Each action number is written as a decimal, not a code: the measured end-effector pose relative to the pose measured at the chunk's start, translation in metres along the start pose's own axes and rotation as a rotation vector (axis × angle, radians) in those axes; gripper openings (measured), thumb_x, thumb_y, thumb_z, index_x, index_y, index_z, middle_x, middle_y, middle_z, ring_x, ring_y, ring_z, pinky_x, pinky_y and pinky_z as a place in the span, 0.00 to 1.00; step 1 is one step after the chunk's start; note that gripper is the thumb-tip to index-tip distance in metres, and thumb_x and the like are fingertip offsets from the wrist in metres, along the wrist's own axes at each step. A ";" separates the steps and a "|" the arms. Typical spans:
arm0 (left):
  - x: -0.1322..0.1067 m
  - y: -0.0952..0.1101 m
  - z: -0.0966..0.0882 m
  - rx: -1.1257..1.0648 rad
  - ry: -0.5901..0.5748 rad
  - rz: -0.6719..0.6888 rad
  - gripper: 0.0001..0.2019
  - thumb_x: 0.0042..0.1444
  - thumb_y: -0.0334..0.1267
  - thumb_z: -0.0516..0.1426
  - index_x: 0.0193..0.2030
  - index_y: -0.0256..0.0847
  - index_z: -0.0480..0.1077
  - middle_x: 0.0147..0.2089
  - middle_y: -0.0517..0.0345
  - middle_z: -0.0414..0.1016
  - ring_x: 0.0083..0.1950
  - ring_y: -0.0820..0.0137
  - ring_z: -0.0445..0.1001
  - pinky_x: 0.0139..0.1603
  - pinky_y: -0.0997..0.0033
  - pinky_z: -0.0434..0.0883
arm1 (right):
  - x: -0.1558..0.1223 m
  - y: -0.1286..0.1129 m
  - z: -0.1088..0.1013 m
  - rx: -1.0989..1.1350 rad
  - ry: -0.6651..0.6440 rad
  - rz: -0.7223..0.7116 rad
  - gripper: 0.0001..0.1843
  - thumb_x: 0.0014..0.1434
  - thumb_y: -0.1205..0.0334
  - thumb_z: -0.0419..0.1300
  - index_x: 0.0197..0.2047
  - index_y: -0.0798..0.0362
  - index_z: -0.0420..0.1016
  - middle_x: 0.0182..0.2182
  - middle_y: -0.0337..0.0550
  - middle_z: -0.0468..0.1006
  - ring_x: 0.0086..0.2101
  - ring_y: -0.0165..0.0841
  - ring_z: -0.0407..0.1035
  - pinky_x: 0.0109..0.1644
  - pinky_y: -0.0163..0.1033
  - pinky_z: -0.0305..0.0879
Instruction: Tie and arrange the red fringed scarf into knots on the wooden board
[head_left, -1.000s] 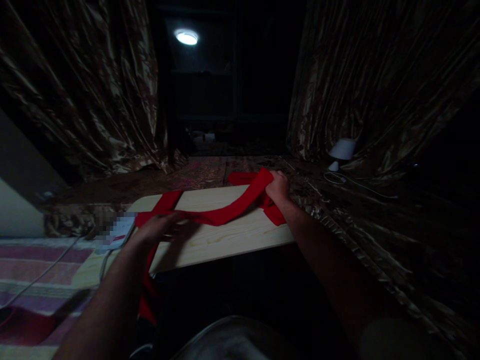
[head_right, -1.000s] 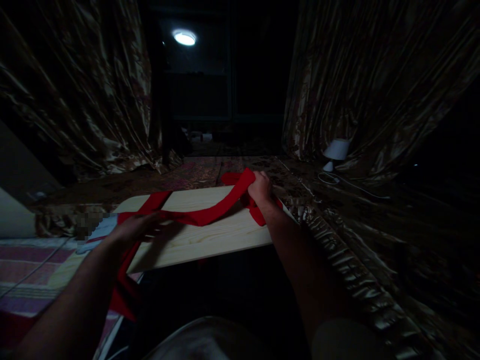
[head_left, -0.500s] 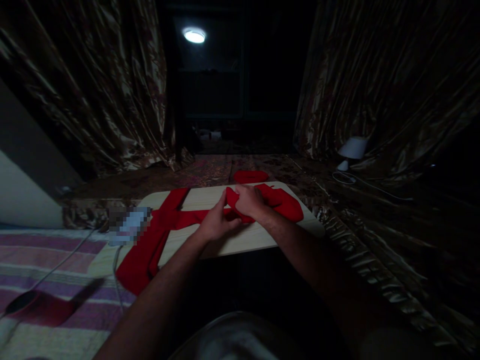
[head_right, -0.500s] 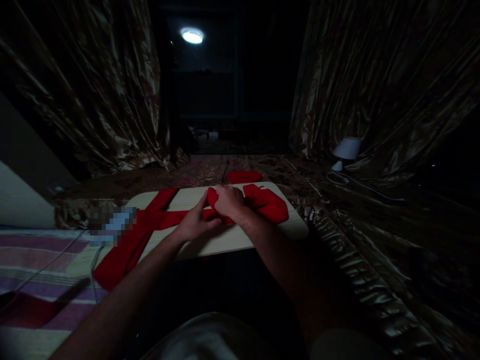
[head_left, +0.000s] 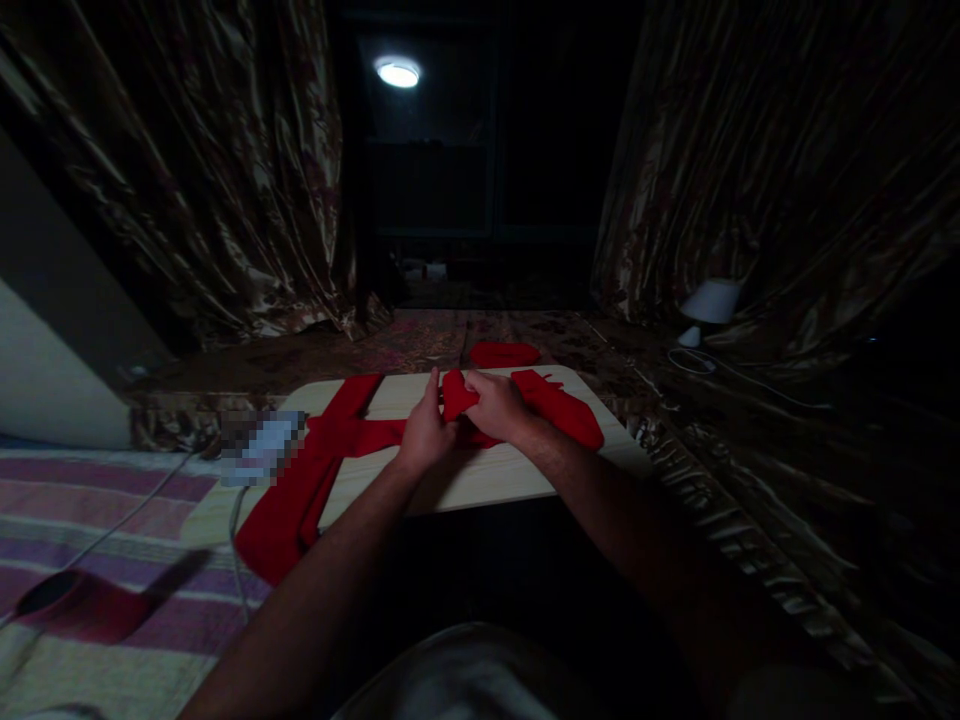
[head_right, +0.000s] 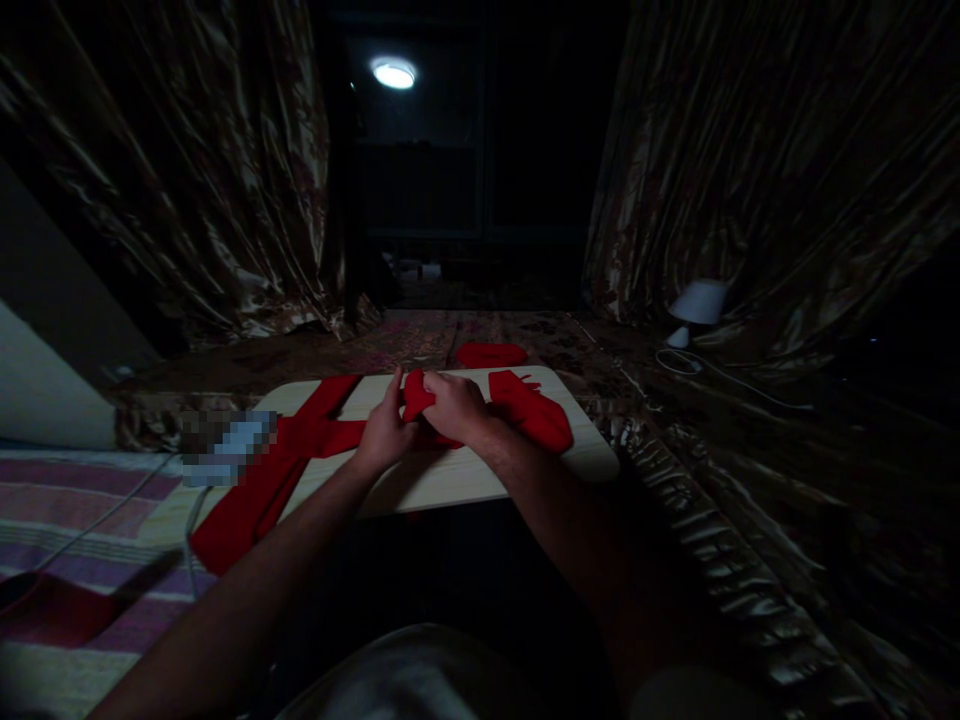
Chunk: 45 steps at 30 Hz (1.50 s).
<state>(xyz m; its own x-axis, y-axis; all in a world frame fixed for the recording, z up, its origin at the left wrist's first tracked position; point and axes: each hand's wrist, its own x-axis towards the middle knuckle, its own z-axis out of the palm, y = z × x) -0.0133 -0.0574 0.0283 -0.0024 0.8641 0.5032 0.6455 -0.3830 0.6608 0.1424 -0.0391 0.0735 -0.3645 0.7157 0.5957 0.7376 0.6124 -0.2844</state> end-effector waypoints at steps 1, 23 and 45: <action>-0.001 -0.001 0.001 0.003 0.012 0.010 0.45 0.45 0.29 0.56 0.74 0.35 0.51 0.56 0.43 0.77 0.54 0.56 0.77 0.54 0.60 0.72 | -0.001 -0.001 0.002 0.020 0.019 -0.005 0.02 0.57 0.64 0.58 0.34 0.51 0.72 0.31 0.39 0.78 0.30 0.31 0.67 0.34 0.35 0.52; 0.017 -0.026 -0.014 -0.360 0.390 -0.074 0.15 0.56 0.41 0.52 0.45 0.36 0.75 0.36 0.54 0.78 0.38 0.65 0.75 0.39 0.70 0.71 | -0.016 0.056 0.007 -0.302 -0.087 0.341 0.17 0.58 0.68 0.56 0.50 0.51 0.77 0.49 0.51 0.77 0.49 0.40 0.71 0.51 0.40 0.66; 0.027 0.009 -0.007 0.159 0.101 -0.114 0.14 0.56 0.39 0.51 0.39 0.38 0.78 0.36 0.44 0.80 0.40 0.56 0.78 0.42 0.62 0.70 | 0.012 0.011 0.006 0.004 -0.070 0.142 0.19 0.61 0.69 0.55 0.53 0.52 0.77 0.46 0.45 0.77 0.45 0.35 0.72 0.49 0.36 0.67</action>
<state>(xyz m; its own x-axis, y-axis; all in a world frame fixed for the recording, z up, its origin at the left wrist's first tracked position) -0.0129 -0.0402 0.0519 -0.1531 0.8587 0.4890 0.7490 -0.2220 0.6243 0.1424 -0.0220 0.0730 -0.2959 0.8166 0.4955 0.7823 0.5048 -0.3648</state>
